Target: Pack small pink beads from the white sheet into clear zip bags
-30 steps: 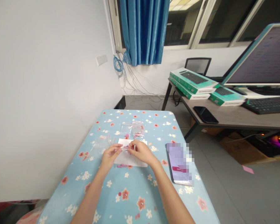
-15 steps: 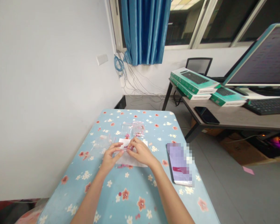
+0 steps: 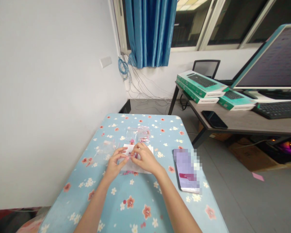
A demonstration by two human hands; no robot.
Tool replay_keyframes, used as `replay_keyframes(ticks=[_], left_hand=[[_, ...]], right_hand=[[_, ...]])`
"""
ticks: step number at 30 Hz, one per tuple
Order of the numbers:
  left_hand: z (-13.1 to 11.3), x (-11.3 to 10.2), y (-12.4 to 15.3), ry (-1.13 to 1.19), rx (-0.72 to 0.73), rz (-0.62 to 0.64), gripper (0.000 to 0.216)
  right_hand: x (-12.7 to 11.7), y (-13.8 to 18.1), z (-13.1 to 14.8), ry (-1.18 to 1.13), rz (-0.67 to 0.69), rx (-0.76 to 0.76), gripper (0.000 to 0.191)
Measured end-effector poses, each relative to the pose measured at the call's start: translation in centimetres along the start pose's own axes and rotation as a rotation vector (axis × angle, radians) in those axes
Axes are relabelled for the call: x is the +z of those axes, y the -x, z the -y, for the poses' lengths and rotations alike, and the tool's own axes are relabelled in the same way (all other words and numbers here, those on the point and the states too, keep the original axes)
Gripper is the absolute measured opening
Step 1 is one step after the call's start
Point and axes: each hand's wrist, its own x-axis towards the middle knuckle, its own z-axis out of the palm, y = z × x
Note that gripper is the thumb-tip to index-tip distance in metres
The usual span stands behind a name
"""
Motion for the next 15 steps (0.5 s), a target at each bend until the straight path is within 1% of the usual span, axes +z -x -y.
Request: replay_keyframes(ticks=[5, 10, 15], left_hand=[[0.08, 0.16, 0.01, -0.004, 0.012, -0.005, 0.011], [0.14, 0.19, 0.01, 0.008, 0.002, -0.041, 0.010], [-0.01, 0.14, 0.00, -0.007, 0.022, -0.020, 0.007]], right_hand=[[-0.06, -0.06, 0.23, 0.068, 0.018, -0.001, 0.007], [-0.19, -0.01, 0.26, 0.094, 0.031, 0.015, 0.007], [-0.27, 0.03, 0.54, 0.100, 0.032, -0.017, 0.011]])
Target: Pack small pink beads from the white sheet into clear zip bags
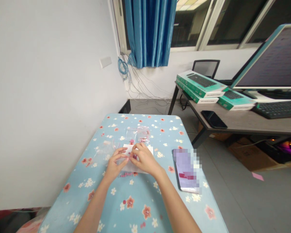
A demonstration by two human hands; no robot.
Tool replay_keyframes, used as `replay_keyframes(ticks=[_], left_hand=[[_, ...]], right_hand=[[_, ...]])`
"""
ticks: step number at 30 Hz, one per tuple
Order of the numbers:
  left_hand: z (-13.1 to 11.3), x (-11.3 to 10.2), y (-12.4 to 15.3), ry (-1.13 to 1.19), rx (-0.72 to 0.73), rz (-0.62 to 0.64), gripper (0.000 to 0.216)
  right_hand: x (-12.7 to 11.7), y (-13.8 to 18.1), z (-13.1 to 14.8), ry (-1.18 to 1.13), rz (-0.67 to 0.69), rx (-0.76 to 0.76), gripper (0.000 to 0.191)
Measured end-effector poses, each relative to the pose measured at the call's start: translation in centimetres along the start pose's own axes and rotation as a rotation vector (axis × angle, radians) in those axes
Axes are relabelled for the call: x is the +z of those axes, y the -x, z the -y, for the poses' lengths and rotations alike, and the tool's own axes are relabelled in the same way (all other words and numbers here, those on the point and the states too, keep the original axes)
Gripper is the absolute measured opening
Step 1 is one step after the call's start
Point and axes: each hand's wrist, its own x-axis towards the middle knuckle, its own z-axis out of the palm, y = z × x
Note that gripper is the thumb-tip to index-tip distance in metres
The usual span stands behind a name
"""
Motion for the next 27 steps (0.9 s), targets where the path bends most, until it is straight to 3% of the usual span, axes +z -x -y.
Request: replay_keyframes(ticks=[22, 27], left_hand=[[0.0, -0.2, 0.1, -0.082, 0.025, -0.008, 0.018], [0.2, -0.2, 0.2, -0.069, 0.021, 0.056, 0.023]], right_hand=[[-1.2, 0.4, -1.0, -0.021, 0.020, 0.045, 0.007], [-1.5, 0.7, -1.7, -0.019, 0.006, 0.073, 0.012]])
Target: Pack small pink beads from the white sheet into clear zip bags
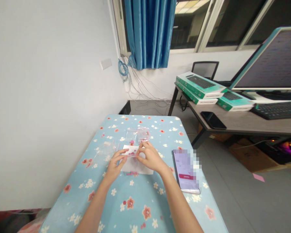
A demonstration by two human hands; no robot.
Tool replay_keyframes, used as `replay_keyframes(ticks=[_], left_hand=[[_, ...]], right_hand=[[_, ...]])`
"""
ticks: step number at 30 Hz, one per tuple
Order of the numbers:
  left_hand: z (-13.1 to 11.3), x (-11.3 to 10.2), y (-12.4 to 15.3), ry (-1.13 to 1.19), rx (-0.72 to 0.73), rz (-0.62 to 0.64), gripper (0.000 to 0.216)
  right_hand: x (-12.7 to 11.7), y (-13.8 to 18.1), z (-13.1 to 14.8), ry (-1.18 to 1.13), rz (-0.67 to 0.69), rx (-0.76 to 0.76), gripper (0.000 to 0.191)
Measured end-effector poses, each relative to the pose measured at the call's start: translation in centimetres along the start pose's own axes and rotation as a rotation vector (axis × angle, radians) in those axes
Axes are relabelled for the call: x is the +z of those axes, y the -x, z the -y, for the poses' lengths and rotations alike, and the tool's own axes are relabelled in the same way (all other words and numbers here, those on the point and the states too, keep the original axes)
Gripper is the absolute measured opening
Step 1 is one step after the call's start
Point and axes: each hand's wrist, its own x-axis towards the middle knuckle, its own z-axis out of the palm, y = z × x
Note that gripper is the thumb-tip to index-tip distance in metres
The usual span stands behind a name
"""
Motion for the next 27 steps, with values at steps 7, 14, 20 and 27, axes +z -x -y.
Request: replay_keyframes(ticks=[7, 14, 20, 27], left_hand=[[-0.7, -0.3, -0.2, -0.039, 0.043, 0.049, 0.026], [-1.3, -0.9, -0.1, -0.050, 0.050, 0.040, 0.027], [-2.4, -2.0, -1.7, -0.049, 0.103, 0.016, 0.025], [0.3, -2.4, -6.7, 0.159, -0.120, -0.151, 0.025]], right_hand=[[-0.5, 0.3, -0.2, -0.020, 0.022, 0.005, 0.012], [-1.1, 0.3, 0.2, -0.061, -0.035, -0.054, 0.015], [-2.1, -1.3, 0.7, 0.006, -0.111, -0.107, 0.016], [-2.1, -6.3, -1.3, 0.054, -0.249, 0.002, 0.020]])
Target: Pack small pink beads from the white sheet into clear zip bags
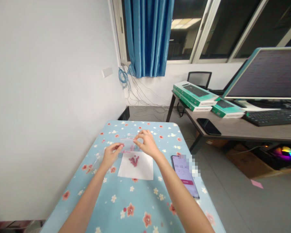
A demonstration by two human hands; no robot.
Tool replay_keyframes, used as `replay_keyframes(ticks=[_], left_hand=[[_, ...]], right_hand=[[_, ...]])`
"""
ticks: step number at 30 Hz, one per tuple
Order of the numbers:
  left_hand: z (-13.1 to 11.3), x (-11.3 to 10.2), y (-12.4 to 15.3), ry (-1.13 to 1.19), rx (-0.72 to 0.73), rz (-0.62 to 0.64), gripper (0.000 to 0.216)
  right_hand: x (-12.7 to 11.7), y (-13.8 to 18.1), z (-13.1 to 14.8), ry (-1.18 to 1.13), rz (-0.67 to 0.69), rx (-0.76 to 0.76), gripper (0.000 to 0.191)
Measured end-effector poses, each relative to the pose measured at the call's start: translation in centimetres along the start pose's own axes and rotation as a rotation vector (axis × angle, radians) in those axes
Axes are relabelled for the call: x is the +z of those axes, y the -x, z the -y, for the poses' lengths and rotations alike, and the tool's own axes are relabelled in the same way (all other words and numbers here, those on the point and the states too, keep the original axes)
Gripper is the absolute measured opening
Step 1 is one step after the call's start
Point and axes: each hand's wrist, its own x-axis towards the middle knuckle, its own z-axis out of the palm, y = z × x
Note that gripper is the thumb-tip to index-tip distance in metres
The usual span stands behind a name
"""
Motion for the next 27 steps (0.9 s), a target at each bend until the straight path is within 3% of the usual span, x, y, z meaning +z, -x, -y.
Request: replay_keyframes(ticks=[6, 15, 22, 27], left_hand=[[3.5, 1.4, -3.7, 0.069, -0.105, 0.015, 0.028], [6.4, 2.4, -5.0, 0.010, -0.169, 0.033, 0.019], [6.1, 2.1, -5.2, -0.104, -0.108, 0.015, 0.027], [4.1, -0.8, -4.7, -0.176, -0.046, 0.025, 0.037]], right_hand=[[2.4, -3.0, -2.4, 0.153, 0.084, 0.089, 0.016], [4.1, -4.3, -3.9, 0.285, 0.166, 0.190, 0.020], [4.9, -3.7, -4.4, 0.308, 0.148, 0.221, 0.020], [4.9, -3.6, -4.6, 0.301, 0.117, 0.237, 0.025]])
